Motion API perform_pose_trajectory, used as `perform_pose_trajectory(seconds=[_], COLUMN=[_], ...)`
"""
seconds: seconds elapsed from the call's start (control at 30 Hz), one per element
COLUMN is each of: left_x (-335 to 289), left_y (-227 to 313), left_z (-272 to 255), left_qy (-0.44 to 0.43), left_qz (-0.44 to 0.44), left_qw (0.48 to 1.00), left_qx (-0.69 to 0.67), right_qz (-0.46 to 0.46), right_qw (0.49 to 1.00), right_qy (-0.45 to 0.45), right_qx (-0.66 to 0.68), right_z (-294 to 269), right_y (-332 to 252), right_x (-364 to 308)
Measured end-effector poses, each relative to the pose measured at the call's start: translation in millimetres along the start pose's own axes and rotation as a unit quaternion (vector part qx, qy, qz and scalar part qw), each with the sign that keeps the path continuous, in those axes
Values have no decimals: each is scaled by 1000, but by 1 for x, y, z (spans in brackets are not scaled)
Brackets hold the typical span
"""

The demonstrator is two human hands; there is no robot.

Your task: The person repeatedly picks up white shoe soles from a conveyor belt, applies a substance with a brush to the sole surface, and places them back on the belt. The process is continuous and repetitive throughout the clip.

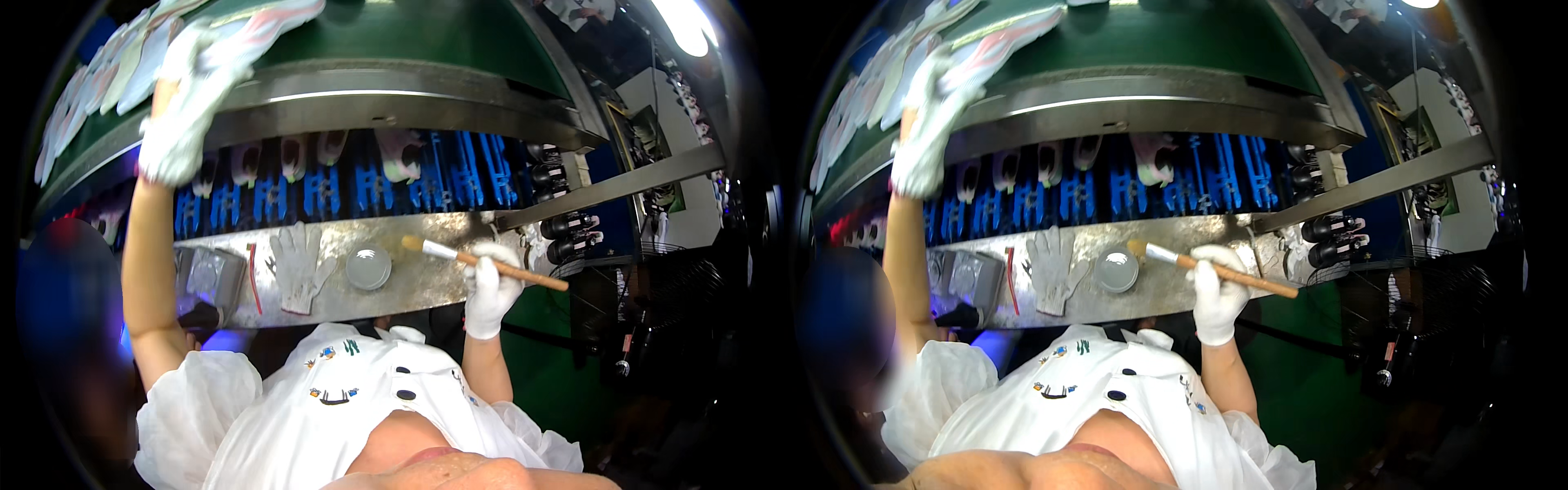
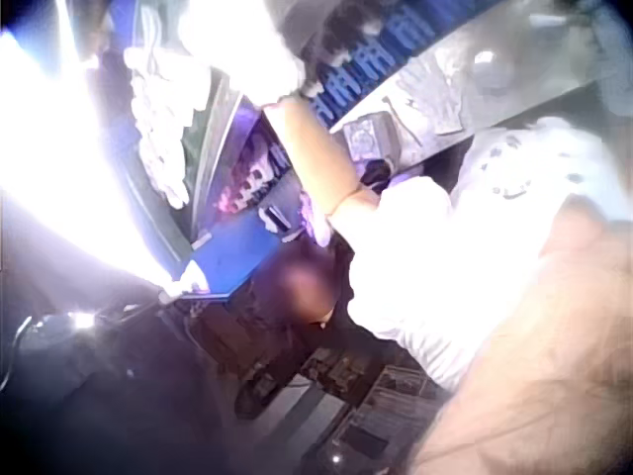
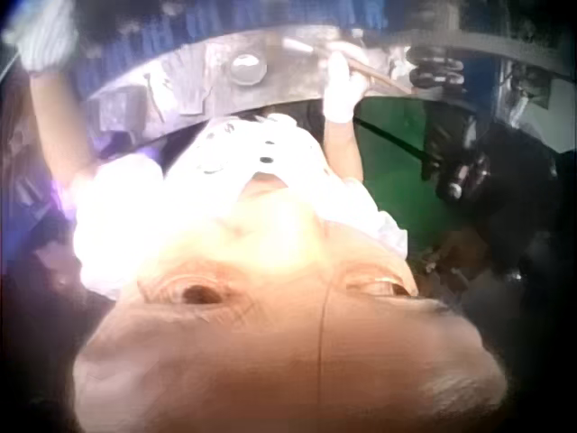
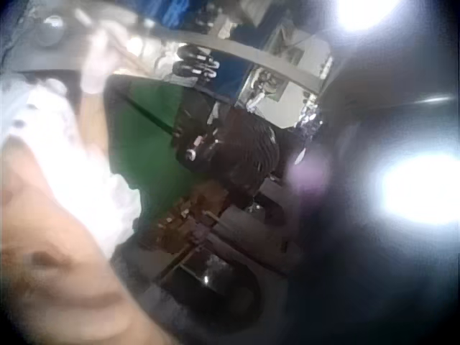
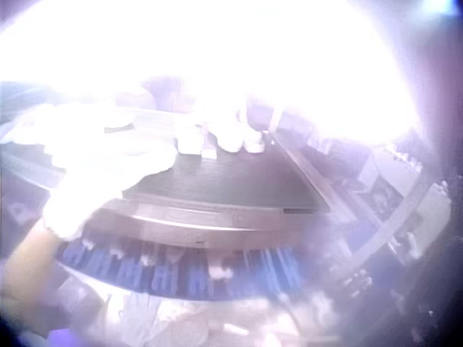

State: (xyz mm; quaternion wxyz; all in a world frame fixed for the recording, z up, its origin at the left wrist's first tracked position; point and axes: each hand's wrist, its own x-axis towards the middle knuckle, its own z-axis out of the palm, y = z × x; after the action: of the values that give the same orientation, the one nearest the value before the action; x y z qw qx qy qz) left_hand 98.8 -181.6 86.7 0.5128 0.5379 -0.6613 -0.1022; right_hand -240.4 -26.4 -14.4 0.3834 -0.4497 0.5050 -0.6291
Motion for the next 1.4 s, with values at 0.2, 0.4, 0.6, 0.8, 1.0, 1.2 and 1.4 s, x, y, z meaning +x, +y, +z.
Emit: perform_pose_trajectory(seconds=[0.2, 0.4, 0.6, 0.8, 1.0, 1.2, 1.4], left_x=[-67, -72, -81, -143, -171, -179, -192], left_y=[30, -21, 5, 59, 63, 75, 66], left_z=[-14, 0, 32, 30, 39, 37, 38], left_qy=[172, 38, 66, -22, -72, -81, -105], left_qz=[-185, -203, -218, -296, -248, -263, -222], left_qw=[799, 621, 709, 687, 752, 764, 763], left_qx=[-546, -756, -668, -663, -606, -584, -598], right_qz=[-4, -16, -53, -153, -186, -181, -209], right_qw=[1000, 1000, 999, 988, 966, 957, 941], right_qy=[-7, 21, -11, -28, -178, -215, -229], right_qx=[-18, -13, 6, -9, -27, -73, -137], right_z=[10, 30, 29, 42, 55, 64, 72], right_y=[-1, -9, -5, -49, -76, -71, -70], right_x=[12, 10, 13, 31, 26, 28, 32])
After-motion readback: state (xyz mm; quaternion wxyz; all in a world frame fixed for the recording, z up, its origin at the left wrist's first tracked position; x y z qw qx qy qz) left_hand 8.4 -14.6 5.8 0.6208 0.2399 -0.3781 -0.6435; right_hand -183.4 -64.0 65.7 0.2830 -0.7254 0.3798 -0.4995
